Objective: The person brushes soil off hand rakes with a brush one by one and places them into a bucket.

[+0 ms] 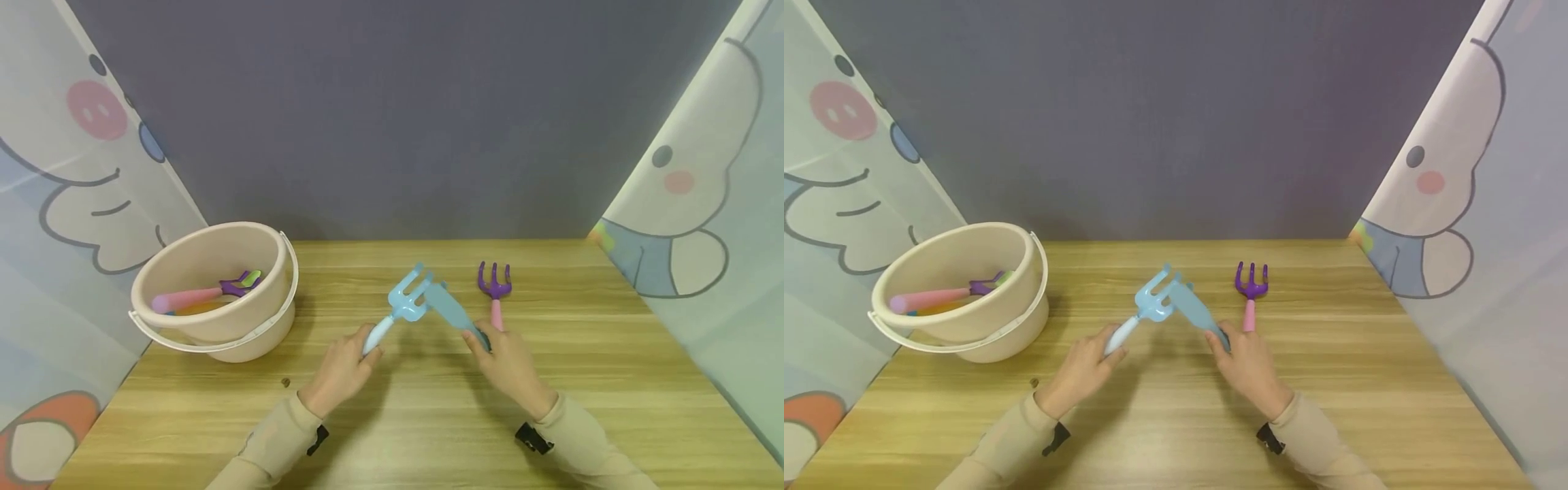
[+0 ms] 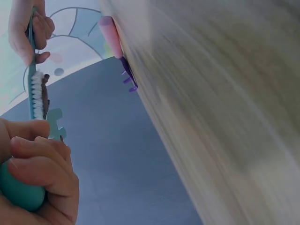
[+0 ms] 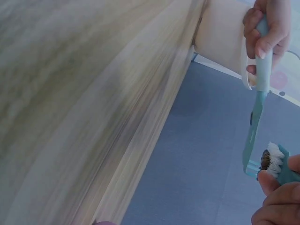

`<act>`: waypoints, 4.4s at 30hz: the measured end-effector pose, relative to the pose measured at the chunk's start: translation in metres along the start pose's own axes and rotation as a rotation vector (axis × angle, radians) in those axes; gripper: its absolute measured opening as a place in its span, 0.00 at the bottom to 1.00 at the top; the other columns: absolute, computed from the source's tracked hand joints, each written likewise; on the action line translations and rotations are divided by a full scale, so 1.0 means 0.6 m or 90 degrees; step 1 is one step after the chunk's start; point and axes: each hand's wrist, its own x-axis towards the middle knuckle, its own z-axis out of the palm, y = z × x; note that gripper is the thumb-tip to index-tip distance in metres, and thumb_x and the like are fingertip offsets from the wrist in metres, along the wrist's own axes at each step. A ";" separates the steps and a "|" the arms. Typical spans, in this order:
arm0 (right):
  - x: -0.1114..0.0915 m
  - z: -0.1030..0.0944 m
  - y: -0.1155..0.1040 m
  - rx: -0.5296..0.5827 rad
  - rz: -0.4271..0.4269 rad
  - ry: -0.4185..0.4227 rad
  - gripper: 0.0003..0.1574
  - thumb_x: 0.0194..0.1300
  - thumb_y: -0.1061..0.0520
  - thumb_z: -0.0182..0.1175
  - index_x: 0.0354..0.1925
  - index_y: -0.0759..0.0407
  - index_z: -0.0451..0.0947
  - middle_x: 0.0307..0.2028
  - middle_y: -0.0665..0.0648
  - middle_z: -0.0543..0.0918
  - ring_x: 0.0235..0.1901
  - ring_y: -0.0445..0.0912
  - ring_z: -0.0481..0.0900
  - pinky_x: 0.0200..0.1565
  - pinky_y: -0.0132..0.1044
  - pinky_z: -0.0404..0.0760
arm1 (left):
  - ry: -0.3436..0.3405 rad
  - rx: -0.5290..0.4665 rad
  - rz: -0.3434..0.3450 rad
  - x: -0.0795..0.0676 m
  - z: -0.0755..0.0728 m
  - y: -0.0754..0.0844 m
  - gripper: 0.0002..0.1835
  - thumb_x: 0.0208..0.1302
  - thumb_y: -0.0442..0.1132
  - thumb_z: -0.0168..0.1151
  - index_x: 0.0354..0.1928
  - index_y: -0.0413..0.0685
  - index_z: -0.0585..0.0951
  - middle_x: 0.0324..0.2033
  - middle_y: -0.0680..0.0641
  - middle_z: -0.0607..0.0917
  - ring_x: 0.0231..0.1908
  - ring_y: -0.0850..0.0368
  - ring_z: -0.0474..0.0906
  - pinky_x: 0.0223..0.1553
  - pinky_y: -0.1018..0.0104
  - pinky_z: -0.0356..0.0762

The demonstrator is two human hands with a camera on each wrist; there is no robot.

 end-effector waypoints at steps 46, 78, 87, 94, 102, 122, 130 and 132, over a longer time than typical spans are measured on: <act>0.042 0.026 -0.002 -0.020 -0.292 0.200 0.33 0.71 0.42 0.39 0.32 0.68 0.76 0.12 0.49 0.71 0.11 0.32 0.62 0.14 0.20 0.61 | -0.685 -1.450 -0.166 0.031 -0.008 0.028 0.09 0.72 0.42 0.38 0.44 0.45 0.64 0.18 0.56 0.55 0.11 0.68 0.54 0.12 0.82 0.53; 0.036 0.022 -0.007 0.121 -0.257 0.261 0.32 0.70 0.43 0.43 0.30 0.70 0.75 0.13 0.53 0.74 0.09 0.35 0.66 0.14 0.21 0.67 | -0.700 -1.450 -0.180 0.027 -0.004 0.026 0.08 0.72 0.41 0.39 0.44 0.45 0.65 0.18 0.56 0.54 0.11 0.68 0.53 0.12 0.83 0.52; 0.036 0.024 0.001 -0.079 -0.338 0.254 0.30 0.71 0.44 0.41 0.29 0.66 0.76 0.11 0.49 0.72 0.08 0.35 0.63 0.12 0.20 0.61 | -0.715 -1.458 -0.166 0.023 -0.002 0.032 0.09 0.73 0.43 0.36 0.44 0.46 0.64 0.18 0.55 0.56 0.12 0.67 0.54 0.13 0.82 0.52; 0.041 0.017 0.006 -0.148 -0.298 0.306 0.28 0.70 0.46 0.44 0.30 0.68 0.77 0.10 0.50 0.71 0.07 0.35 0.59 0.10 0.21 0.56 | -0.757 -1.460 -0.197 0.021 0.000 0.034 0.09 0.73 0.42 0.37 0.44 0.45 0.64 0.18 0.55 0.56 0.12 0.68 0.54 0.13 0.84 0.54; 0.040 0.013 0.007 -0.063 -0.234 0.264 0.34 0.70 0.42 0.40 0.30 0.70 0.76 0.08 0.47 0.66 0.08 0.31 0.54 0.10 0.19 0.53 | -0.750 -1.451 -0.189 0.018 0.003 0.037 0.09 0.72 0.42 0.37 0.44 0.45 0.64 0.18 0.55 0.56 0.11 0.68 0.53 0.13 0.84 0.55; 0.030 0.004 0.006 0.128 -0.066 0.197 0.07 0.60 0.63 0.58 0.33 0.68 0.77 0.11 0.51 0.70 0.09 0.31 0.60 0.14 0.24 0.65 | -0.520 -1.123 -0.115 0.018 -0.028 0.023 0.09 0.73 0.41 0.31 0.44 0.50 0.63 0.18 0.58 0.64 0.11 0.71 0.57 0.11 0.83 0.57; 0.029 -0.002 0.002 0.149 -0.030 0.175 0.07 0.59 0.64 0.58 0.35 0.69 0.78 0.11 0.48 0.69 0.10 0.30 0.62 0.34 0.44 0.82 | -0.263 -0.557 -0.147 0.013 -0.032 0.026 0.13 0.70 0.46 0.44 0.43 0.42 0.64 0.17 0.56 0.64 0.10 0.67 0.56 0.11 0.75 0.54; 0.028 -0.004 0.002 0.154 -0.023 0.171 0.07 0.60 0.63 0.58 0.34 0.68 0.78 0.11 0.48 0.69 0.10 0.31 0.61 0.30 0.41 0.82 | -0.234 -0.478 -0.142 0.013 -0.032 0.025 0.14 0.70 0.44 0.44 0.44 0.38 0.65 0.17 0.54 0.63 0.10 0.66 0.54 0.10 0.75 0.54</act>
